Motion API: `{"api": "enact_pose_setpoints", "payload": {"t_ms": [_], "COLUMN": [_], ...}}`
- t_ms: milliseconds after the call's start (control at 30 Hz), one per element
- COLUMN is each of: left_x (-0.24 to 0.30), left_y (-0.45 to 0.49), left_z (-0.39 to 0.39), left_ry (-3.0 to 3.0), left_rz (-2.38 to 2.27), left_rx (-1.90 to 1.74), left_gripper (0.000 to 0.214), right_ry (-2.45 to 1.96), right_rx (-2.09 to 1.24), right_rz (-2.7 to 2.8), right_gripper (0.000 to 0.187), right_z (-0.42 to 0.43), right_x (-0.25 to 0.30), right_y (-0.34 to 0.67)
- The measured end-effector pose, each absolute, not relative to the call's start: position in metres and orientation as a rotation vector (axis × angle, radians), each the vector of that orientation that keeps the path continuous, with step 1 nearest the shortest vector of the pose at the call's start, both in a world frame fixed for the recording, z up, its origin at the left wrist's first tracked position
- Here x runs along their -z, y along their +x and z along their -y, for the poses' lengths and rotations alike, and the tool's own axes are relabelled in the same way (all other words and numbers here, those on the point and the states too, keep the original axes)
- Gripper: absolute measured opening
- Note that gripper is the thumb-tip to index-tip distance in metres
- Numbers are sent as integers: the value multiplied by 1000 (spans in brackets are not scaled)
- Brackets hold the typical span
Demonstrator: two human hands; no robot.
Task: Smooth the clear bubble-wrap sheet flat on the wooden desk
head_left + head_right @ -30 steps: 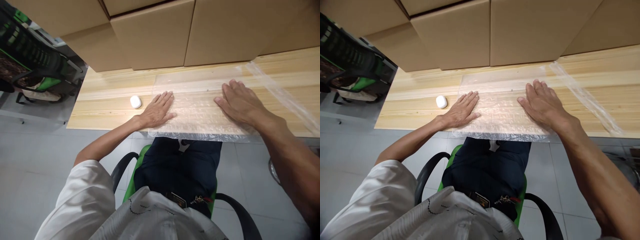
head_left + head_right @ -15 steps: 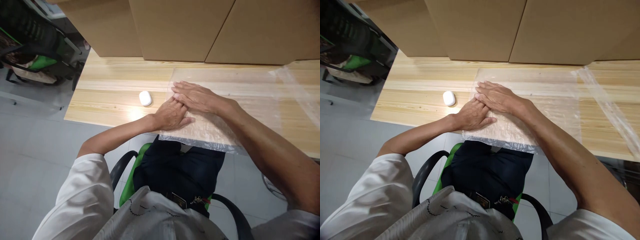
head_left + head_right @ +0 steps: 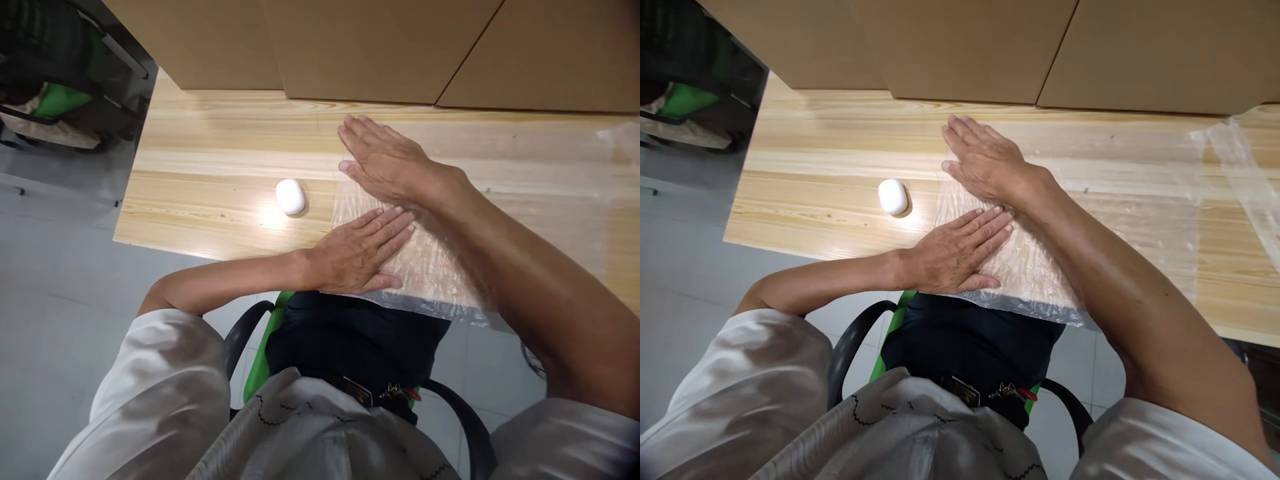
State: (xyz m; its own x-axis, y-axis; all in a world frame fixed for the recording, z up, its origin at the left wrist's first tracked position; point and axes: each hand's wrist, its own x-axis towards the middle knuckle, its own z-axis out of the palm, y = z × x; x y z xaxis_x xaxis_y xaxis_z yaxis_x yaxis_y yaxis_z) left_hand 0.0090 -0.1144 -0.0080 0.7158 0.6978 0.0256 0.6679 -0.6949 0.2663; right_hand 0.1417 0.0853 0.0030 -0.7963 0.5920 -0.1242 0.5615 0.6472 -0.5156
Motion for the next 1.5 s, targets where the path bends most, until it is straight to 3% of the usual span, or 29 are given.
{"api": "enact_pose_setpoints", "payload": {"t_ms": [167, 567, 1133, 1500], "left_x": [3, -7, -3, -6], "left_y": [7, 3, -1, 0], "left_z": [132, 150, 154, 162], "left_ry": [2746, 2889, 2973, 2875], "left_rz": [-972, -898, -800, -822], "left_rx": [-190, -14, -148, -47], "left_gripper": [97, 95, 65, 75], "right_ry": [-1058, -1021, -1013, -961], "right_rx": [-910, -806, -846, -897], "right_rz": [2744, 2726, 2701, 2565], "right_gripper": [125, 109, 112, 112], "right_z": [-93, -93, -89, -100], "right_x": [9, -2, -6, 9], "right_y": [131, 131, 130, 126]}}
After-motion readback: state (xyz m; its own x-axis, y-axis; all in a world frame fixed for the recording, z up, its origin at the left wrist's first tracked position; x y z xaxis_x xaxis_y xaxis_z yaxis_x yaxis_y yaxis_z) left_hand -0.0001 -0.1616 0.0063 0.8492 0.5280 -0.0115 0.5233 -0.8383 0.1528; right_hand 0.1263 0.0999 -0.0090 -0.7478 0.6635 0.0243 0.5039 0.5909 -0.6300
